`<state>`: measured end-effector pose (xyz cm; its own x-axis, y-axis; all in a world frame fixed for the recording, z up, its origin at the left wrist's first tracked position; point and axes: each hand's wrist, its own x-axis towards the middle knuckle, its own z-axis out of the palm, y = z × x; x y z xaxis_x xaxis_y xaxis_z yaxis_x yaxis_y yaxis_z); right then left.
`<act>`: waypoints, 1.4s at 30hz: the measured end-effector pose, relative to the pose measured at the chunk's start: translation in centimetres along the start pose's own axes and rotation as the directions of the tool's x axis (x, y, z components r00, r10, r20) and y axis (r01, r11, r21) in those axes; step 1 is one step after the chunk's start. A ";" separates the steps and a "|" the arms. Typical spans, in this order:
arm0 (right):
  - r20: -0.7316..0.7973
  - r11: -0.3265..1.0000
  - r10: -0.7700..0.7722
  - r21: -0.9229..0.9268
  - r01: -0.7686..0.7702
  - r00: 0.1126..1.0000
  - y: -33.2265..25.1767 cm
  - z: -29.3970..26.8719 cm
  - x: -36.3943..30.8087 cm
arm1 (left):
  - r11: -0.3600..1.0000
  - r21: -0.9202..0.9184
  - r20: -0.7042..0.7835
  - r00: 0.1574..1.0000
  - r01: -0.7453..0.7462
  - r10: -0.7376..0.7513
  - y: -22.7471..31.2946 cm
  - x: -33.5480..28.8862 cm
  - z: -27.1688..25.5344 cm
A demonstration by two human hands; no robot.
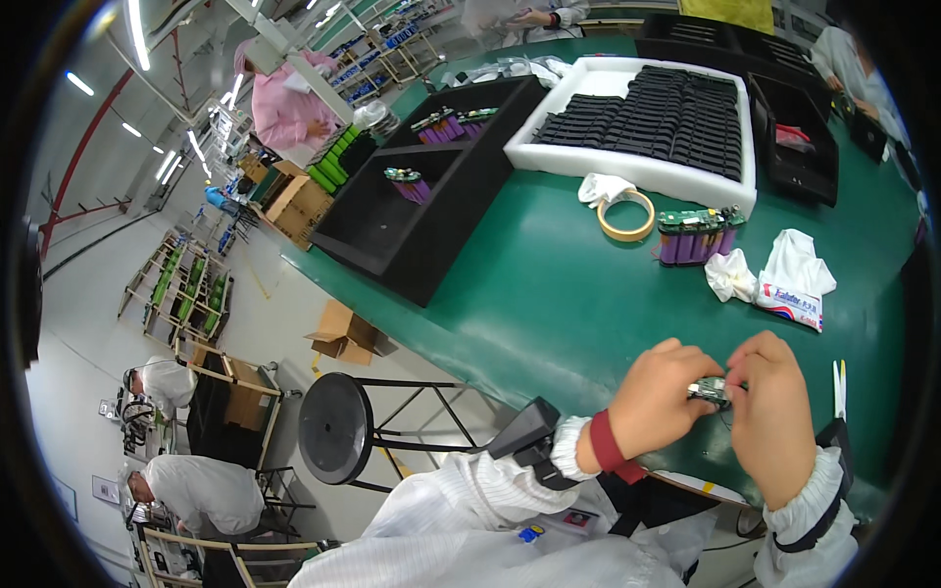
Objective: Assembling electronic components by attaching a PCB to a battery pack and securing it with tape.
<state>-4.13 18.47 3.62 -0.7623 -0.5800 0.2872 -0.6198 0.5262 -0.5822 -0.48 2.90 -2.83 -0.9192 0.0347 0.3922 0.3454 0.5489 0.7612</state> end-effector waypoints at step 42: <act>0.206 0.950 -0.213 -0.187 0.252 0.955 -4.3 2.6 1.0 | 0.983 0.176 -0.402 0.915 0.054 0.022 -0.6 -5.0 -1.8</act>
<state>-1.76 13.98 4.47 -0.5579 -0.7940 0.2414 -0.8152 0.4699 -0.3386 4.28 0.86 -4.35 -0.7579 -0.2923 0.5832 0.2564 0.6886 0.6783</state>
